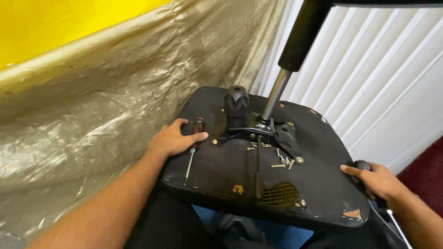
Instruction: The person uses a screwdriver to tighten screws into the underside of an overturned office chair seat. They repeatedly insert and turn the screwdriver to secure the screws to the chair base.
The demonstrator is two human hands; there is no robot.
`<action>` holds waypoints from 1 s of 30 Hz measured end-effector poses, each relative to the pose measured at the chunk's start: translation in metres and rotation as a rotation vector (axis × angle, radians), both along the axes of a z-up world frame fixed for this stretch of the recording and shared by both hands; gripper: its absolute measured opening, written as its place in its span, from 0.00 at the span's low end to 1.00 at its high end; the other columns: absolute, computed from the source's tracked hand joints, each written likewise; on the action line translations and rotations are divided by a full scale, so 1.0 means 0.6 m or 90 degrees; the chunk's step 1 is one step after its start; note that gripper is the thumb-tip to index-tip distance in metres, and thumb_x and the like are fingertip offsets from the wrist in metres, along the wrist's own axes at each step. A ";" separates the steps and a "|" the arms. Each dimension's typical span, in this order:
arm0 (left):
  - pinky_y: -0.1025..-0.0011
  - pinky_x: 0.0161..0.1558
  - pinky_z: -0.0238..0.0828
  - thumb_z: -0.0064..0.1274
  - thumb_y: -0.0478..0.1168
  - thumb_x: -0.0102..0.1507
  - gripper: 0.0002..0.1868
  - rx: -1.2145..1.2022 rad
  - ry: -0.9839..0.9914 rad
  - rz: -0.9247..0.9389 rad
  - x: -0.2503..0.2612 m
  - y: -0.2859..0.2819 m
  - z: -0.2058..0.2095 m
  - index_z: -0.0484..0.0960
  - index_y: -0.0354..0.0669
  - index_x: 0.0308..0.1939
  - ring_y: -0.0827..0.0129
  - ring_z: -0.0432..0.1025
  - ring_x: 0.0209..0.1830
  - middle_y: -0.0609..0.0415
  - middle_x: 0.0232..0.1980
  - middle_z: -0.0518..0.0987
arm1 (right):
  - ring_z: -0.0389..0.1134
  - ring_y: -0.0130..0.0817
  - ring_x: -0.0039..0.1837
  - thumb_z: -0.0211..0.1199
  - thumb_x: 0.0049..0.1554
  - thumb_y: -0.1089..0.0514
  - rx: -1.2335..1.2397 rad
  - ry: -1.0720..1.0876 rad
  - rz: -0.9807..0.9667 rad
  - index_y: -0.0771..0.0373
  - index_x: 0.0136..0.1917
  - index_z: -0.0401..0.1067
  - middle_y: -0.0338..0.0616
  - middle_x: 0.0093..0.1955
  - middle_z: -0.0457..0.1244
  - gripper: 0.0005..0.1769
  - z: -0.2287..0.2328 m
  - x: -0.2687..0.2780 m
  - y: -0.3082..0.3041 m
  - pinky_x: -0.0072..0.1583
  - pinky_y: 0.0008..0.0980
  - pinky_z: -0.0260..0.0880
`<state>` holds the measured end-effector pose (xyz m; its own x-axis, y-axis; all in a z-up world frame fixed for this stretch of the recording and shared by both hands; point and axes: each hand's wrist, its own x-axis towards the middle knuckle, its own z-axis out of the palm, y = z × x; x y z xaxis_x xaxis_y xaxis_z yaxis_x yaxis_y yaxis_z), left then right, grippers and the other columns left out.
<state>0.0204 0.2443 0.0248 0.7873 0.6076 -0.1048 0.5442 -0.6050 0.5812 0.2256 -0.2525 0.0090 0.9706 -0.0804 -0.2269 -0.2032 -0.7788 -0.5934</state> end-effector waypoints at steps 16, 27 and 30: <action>0.50 0.70 0.62 0.58 0.74 0.49 0.53 0.027 0.051 0.012 -0.042 -0.022 -0.002 0.59 0.78 0.77 0.43 0.62 0.74 0.42 0.77 0.61 | 0.53 0.32 0.23 0.71 0.51 0.40 0.086 0.058 0.103 0.73 0.53 0.72 0.46 0.26 0.61 0.34 -0.005 -0.030 -0.037 0.27 0.33 0.52; 0.36 0.72 0.53 0.63 0.70 0.51 0.56 0.066 0.093 0.016 -0.063 -0.061 0.040 0.56 0.65 0.79 0.44 0.56 0.77 0.42 0.76 0.60 | 0.54 0.31 0.23 0.72 0.55 0.46 0.039 0.162 0.097 0.79 0.54 0.72 0.39 0.24 0.56 0.32 0.002 0.019 -0.074 0.28 0.31 0.55; 0.26 0.70 0.39 0.66 0.60 0.55 0.46 0.226 0.024 -0.014 -0.058 -0.097 0.057 0.66 0.44 0.71 0.44 0.51 0.79 0.40 0.76 0.59 | 0.57 0.34 0.26 0.68 0.58 0.53 0.068 0.101 0.080 0.76 0.59 0.69 0.45 0.29 0.60 0.26 0.047 0.010 -0.064 0.30 0.32 0.58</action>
